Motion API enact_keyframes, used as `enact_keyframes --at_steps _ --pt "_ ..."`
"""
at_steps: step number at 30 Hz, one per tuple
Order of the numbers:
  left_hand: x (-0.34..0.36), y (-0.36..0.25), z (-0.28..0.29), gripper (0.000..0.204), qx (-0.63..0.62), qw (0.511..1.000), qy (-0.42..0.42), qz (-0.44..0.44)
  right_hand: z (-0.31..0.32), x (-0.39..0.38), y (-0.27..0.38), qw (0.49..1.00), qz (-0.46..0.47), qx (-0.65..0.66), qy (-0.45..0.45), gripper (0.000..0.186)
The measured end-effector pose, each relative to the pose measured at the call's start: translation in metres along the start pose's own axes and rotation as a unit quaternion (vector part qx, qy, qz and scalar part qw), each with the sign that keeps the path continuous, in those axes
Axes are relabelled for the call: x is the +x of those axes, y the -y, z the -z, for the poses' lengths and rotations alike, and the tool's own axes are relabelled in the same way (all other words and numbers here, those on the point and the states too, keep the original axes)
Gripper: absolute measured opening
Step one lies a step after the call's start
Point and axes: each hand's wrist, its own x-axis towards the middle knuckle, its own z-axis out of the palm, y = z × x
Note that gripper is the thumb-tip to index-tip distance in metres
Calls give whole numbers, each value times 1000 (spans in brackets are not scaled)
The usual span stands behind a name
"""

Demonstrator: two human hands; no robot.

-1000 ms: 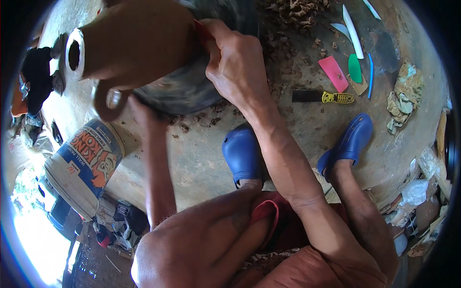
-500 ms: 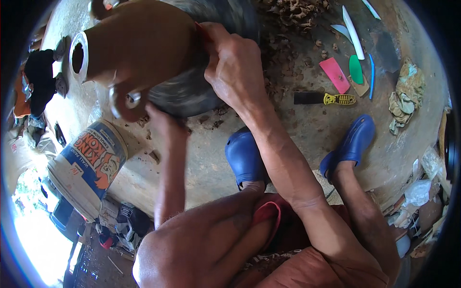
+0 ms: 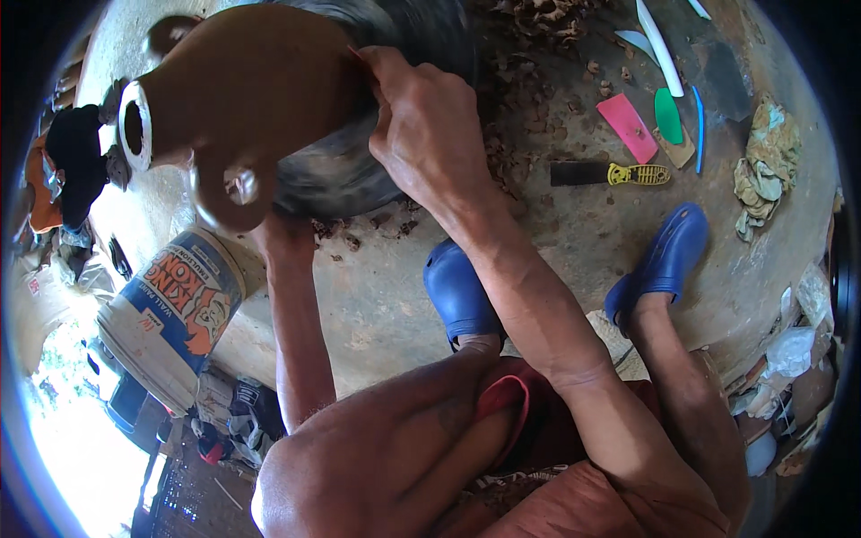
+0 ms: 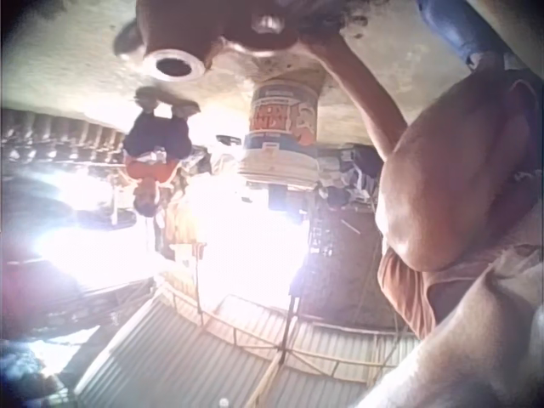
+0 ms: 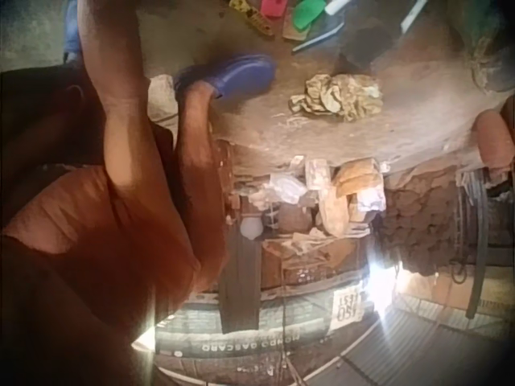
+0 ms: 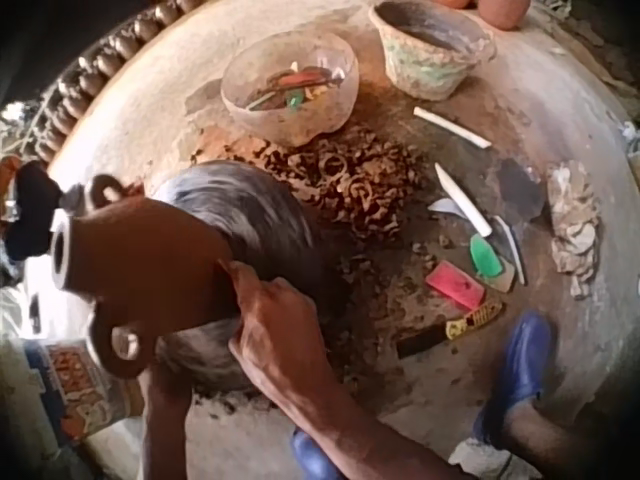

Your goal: The person shapes and smooths a clay pot on a manual pottery wheel using various tools including a metal scraper, a blue plastic tool, and a sponge.

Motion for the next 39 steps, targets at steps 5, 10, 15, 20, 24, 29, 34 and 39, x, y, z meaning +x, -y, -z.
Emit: enact_keyframes --at_steps 5,10,15,20,24,29,34,39 --pt "14 -4 -27 57 -15 999 -30 13 0 -9 -1 1000 -3 -8 3 41" --pt "43 -3 3 61 -5 999 -22 22 -10 -27 11 1000 -7 -17 18 38" --pt "59 -6 7 61 -1 999 -43 23 6 -32 10 992 -42 -20 117 34" --pt "76 -22 8 54 59 994 87 -21 42 35 -13 993 -99 -15 56 38" --pt "85 -28 21 54 106 989 88 -60 20 83 -39 992 -4 -38 119 30" --pt "76 -19 24 60 156 984 -64 -50 1 68 -41 994 94 4 54 31" --pt "33 10 -9 60 31 998 -35 -39 -1 31 -39 992 112 -59 -4 39" --pt "14 6 -27 59 22 996 -88 -15 -5 -8 -16 999 33 -15 -14 36"
